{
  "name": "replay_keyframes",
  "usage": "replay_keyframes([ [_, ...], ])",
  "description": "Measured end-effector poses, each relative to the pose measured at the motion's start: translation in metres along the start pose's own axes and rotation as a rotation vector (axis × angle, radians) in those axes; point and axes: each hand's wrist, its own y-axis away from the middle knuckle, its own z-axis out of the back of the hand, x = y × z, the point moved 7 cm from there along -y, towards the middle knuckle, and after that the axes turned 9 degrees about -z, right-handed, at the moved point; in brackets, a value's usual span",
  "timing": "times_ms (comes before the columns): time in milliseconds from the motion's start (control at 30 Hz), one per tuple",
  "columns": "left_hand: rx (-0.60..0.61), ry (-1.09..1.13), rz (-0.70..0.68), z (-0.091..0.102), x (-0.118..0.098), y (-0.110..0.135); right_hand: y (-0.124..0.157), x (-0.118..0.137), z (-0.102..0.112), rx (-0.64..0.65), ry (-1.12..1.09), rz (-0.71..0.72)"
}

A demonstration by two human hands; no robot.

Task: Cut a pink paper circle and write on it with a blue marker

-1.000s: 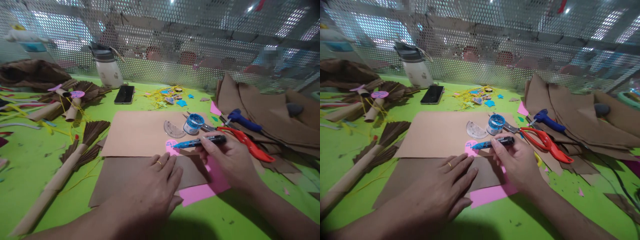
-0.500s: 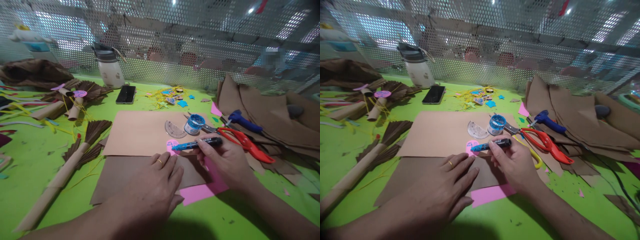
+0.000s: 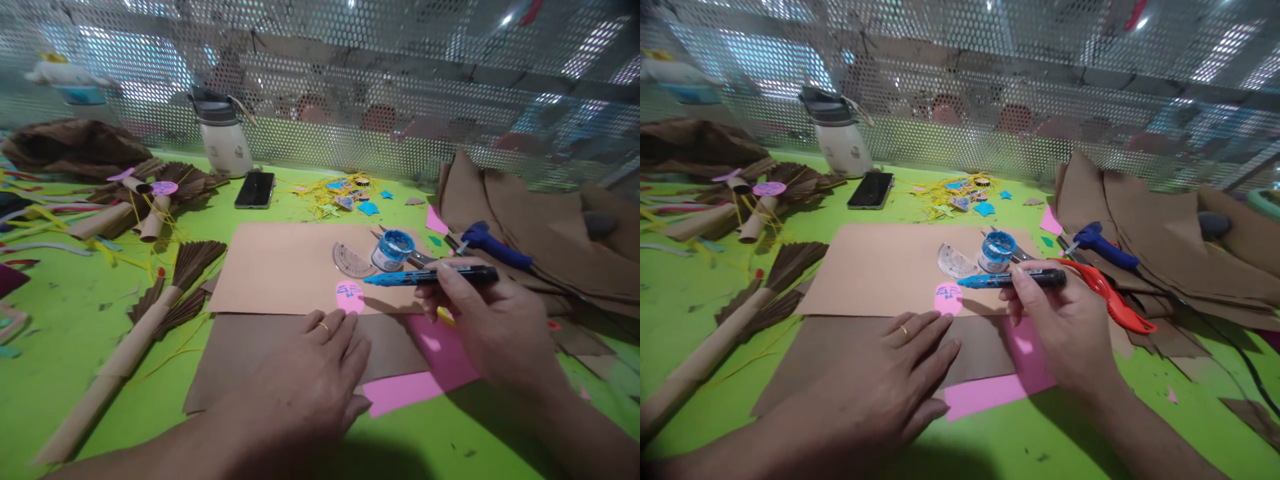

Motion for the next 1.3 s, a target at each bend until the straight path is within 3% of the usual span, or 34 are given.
replay_keyframes([
  [467, -0.006, 0.03, 0.037, 0.001, -0.003, 0.001, 0.01, -0.002, -0.023, 0.114, 0.027, -0.19],
  [733, 0.002, 0.022, 0.048, 0.003, -0.003, 0.0, 0.007, -0.005, -0.024, 0.154, 0.059, -0.149],
  [1100, 0.007, 0.038, 0.058, 0.004, -0.003, 0.001, 0.008, -0.011, -0.03, 0.263, 0.055, -0.216],
  [1300, 0.015, 0.049, 0.046, 0.005, -0.002, 0.0, 0.009, -0.012, -0.031, 0.26, 0.084, -0.219],
])
